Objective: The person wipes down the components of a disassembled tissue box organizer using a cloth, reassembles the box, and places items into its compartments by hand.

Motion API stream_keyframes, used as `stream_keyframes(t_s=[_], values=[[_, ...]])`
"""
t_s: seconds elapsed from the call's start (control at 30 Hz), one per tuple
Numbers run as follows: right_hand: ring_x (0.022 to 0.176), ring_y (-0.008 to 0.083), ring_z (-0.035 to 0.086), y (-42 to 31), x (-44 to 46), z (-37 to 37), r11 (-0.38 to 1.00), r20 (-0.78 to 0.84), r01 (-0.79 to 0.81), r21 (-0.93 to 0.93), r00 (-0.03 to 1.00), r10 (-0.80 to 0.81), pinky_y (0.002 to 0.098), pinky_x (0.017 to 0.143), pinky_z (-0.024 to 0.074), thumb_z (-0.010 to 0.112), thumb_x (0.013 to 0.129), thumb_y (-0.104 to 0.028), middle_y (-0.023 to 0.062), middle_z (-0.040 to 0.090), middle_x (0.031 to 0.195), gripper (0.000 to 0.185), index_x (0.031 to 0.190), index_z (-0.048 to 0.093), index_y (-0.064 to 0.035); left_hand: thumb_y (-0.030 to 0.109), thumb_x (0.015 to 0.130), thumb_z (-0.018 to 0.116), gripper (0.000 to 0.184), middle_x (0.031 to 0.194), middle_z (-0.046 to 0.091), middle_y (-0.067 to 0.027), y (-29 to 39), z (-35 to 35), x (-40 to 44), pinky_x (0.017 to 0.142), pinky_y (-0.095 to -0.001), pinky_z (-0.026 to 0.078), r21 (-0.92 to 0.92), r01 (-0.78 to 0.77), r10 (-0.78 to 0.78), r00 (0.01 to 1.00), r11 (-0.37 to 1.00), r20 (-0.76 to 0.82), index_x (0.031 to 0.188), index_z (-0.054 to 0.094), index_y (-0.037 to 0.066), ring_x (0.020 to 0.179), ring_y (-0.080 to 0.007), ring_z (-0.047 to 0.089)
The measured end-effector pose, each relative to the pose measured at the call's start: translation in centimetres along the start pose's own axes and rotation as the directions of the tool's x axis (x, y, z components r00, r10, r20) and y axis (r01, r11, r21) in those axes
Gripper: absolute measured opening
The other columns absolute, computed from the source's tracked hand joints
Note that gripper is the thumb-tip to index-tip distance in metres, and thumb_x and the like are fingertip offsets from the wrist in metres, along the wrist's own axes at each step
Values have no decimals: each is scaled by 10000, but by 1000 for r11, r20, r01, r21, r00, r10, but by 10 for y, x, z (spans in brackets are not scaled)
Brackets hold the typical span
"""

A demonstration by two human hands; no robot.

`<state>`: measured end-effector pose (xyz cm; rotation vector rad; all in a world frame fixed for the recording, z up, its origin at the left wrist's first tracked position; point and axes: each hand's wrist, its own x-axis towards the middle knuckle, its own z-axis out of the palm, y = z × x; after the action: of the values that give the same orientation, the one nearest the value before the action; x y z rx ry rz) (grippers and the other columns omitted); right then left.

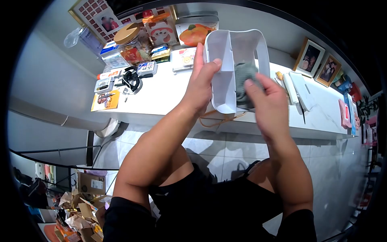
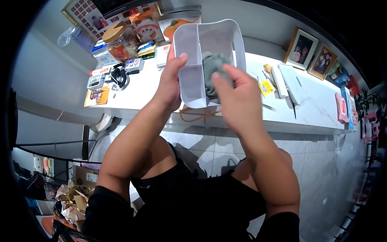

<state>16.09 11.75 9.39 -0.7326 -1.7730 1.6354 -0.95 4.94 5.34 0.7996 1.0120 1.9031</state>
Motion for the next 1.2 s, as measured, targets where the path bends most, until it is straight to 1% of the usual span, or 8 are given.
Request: stream_keyframes(t_s=[0.3,0.37,0.4,0.57,0.77,0.9,0.97,1.2], values=[[1093,190,627,-21,-17,9,887,-132,433,160,900,-416,339,964,507,632,1012,-88,87,719,1142,223,1181,720,28,412,1058,564,851,1511,504,-187,-1,19,-6,1110,-482,526,-87,-58,51,995,995,-88,1693,31,221,1362,-321,583],[993,289,627,-26,-16,9,777,95,441,-450,888,-449,386,909,508,691,916,-100,130,691,1159,228,1109,746,9,381,1059,574,879,1506,500,-196,-5,19,-10,1105,-474,531,-85,-69,59,992,994,-109,1685,-18,210,1362,-320,582],[964,355,610,-20,-9,9,412,203,526,-744,765,-611,444,857,509,714,834,-117,155,681,1060,214,1014,748,-5,351,1059,584,910,1500,496,-204,-6,18,-13,1100,-465,535,-83,-80,68,989,993,-132,1677,-67,199,1362,-320,582],[872,375,634,-23,-17,9,540,209,387,-747,908,-363,447,751,509,698,826,-127,160,671,933,167,928,711,4,274,1013,663,1080,1551,414,-228,-7,21,-18,1048,-441,562,88,-221,234,954,971,-190,1662,-188,123,1358,-313,580],[747,145,591,-17,-12,10,993,47,44,109,998,-50,355,673,471,672,1036,-284,54,648,791,312,979,716,20,279,924,794,1350,1675,168,-247,-12,21,-23,1255,-474,305,353,-437,514,842,827,-165,1623,-343,78,1502,-335,333],[651,141,552,-11,-9,13,997,29,2,-75,1000,0,363,618,462,698,1031,-303,19,621,729,334,921,710,13,346,888,830,1404,1691,114,-239,-10,24,-28,1272,-487,255,344,-487,560,814,803,-154,1628,-329,61,1536,-346,258],[697,227,615,-10,-7,8,673,80,376,-637,900,-428,403,643,494,777,921,-242,63,607,706,264,873,685,1,345,901,820,1383,1690,123,-246,-10,24,-27,1271,-478,258,324,-451,525,828,832,-196,1629,-314,37,1529,-349,276],[950,393,639,-3,-3,5,685,106,449,-573,870,-481,499,865,529,683,846,-59,181,665,1054,181,1020,656,-17,325,915,813,1348,1662,182,-266,-12,23,-26,1271,-458,257,206,-414,460,834,887,-304,1637,-281,10,1515,-348,311]])
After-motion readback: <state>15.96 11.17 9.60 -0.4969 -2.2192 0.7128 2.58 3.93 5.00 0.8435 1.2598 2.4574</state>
